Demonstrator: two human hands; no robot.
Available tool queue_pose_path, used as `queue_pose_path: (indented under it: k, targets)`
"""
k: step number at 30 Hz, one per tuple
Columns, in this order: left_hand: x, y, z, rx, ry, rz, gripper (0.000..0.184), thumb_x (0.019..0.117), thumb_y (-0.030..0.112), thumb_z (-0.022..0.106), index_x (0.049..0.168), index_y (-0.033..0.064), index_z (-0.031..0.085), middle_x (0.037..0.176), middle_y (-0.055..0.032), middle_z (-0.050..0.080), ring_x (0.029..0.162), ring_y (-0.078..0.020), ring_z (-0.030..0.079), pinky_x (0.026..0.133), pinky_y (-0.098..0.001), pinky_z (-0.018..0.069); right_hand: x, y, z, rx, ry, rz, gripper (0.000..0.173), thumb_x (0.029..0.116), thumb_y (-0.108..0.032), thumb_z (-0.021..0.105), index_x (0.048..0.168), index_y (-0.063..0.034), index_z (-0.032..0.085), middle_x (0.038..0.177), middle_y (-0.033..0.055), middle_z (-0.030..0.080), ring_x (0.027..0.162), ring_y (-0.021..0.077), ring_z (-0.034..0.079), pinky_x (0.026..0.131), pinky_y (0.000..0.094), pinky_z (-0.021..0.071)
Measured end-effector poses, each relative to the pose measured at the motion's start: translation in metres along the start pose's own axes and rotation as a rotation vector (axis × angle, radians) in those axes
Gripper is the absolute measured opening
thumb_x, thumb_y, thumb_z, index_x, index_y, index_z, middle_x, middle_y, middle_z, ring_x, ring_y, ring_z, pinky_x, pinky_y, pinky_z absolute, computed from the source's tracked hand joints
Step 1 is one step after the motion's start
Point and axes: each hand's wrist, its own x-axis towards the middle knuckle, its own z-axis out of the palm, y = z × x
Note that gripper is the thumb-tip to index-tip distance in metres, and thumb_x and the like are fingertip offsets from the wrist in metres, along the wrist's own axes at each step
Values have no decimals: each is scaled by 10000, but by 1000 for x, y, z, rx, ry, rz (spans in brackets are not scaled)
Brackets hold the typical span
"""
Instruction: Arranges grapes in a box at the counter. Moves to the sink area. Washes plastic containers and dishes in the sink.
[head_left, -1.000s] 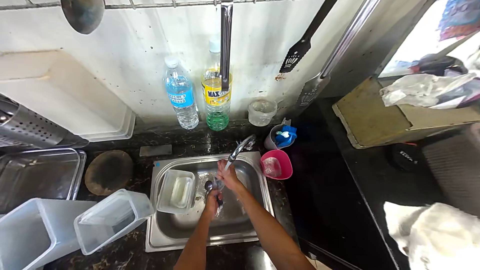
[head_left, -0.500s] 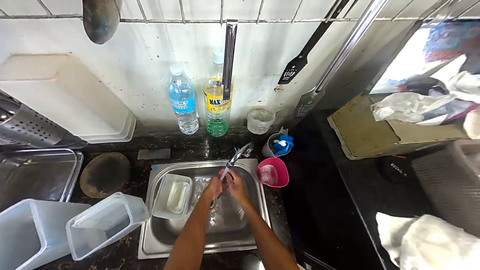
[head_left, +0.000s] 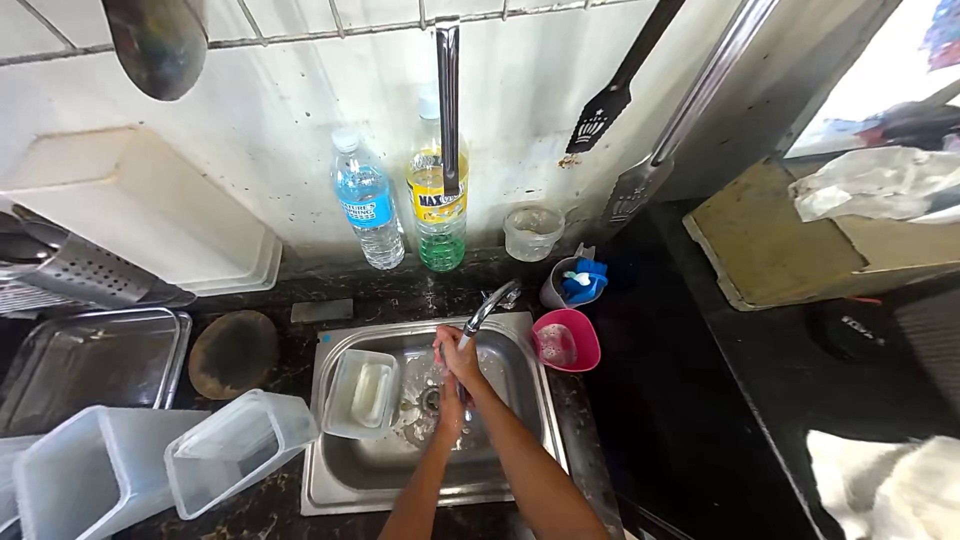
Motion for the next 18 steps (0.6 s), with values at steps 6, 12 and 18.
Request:
queue_pose_path:
  k: [6,12,18]
  targets:
    - [11,-20,-30,1,-107,-175,290,1121,192,339,1211,18,552,717,-29,553,550,-127,538,523,-290,508,-9,57,-34,-147,-262,142,402,1043,-143,520,1387,63,499,1039,166,704,883,201,716,844,364,608]
    - [14,-15,-41,261,-116,-395,332,1133,275,341,1070,38,565,660,16,443,484,-98,406,451,-255,383,-18,80,-50,-252,-117,195,490,1007,-90,607,1447,81,475,1297,244,637,1119,243,671,998,371,548]
    - [20,-8,-36,188,61,-336,308,1133,240,332,1257,12,499,735,-68,570,512,-142,519,469,-290,465,-17,84,-39,-222,-166,230,531,993,-96,615,1488,5,453,1333,205,622,1137,214,652,972,359,551]
